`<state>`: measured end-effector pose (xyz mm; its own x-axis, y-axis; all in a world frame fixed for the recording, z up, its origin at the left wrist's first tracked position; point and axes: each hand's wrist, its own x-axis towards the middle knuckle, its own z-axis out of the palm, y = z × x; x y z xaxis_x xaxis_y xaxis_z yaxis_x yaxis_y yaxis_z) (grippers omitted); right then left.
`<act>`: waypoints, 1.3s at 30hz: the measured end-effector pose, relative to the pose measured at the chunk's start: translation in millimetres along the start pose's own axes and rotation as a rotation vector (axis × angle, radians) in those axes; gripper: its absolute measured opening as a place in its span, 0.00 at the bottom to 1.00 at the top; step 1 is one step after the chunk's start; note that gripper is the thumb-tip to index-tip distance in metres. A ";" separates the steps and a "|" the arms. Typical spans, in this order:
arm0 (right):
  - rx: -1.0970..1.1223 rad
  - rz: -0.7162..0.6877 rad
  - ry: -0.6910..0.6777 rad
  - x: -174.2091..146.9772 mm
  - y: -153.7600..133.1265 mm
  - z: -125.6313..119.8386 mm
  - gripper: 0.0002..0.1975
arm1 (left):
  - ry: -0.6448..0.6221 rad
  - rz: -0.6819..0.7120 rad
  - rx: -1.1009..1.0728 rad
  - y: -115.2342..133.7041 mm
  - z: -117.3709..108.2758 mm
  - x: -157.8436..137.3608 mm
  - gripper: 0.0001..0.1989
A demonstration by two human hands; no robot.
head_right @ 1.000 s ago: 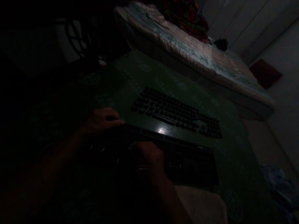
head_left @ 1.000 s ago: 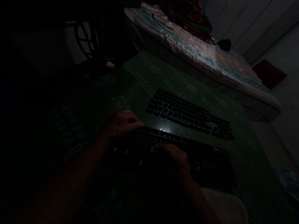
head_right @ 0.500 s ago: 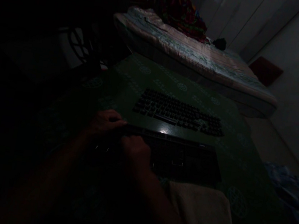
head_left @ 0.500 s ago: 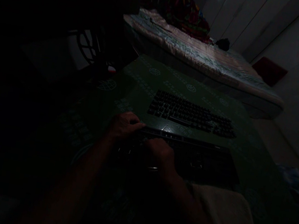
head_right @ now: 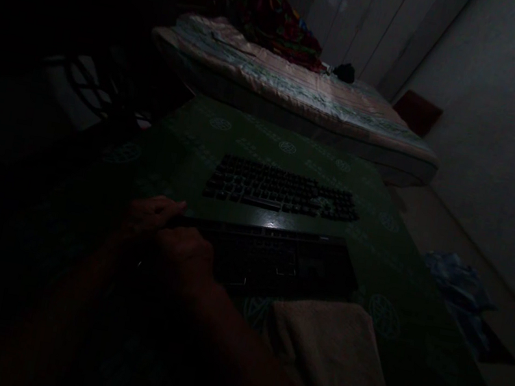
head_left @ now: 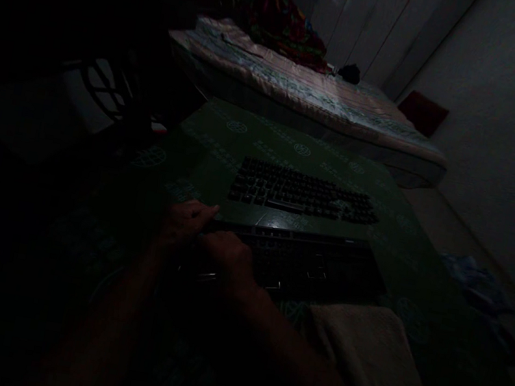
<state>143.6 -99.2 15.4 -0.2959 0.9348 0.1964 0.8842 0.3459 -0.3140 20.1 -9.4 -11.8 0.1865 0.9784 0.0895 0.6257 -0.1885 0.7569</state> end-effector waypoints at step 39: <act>-0.099 0.246 0.349 -147.1 209.2 -76.0 0.09 | -0.041 -0.056 0.065 13.7 -9.2 -0.5 0.20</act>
<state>399.6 -170.5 -8.5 0.0526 0.8990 0.4348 0.9486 0.0911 -0.3032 21.5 -11.7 4.5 0.1795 0.9835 0.0203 0.6840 -0.1396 0.7160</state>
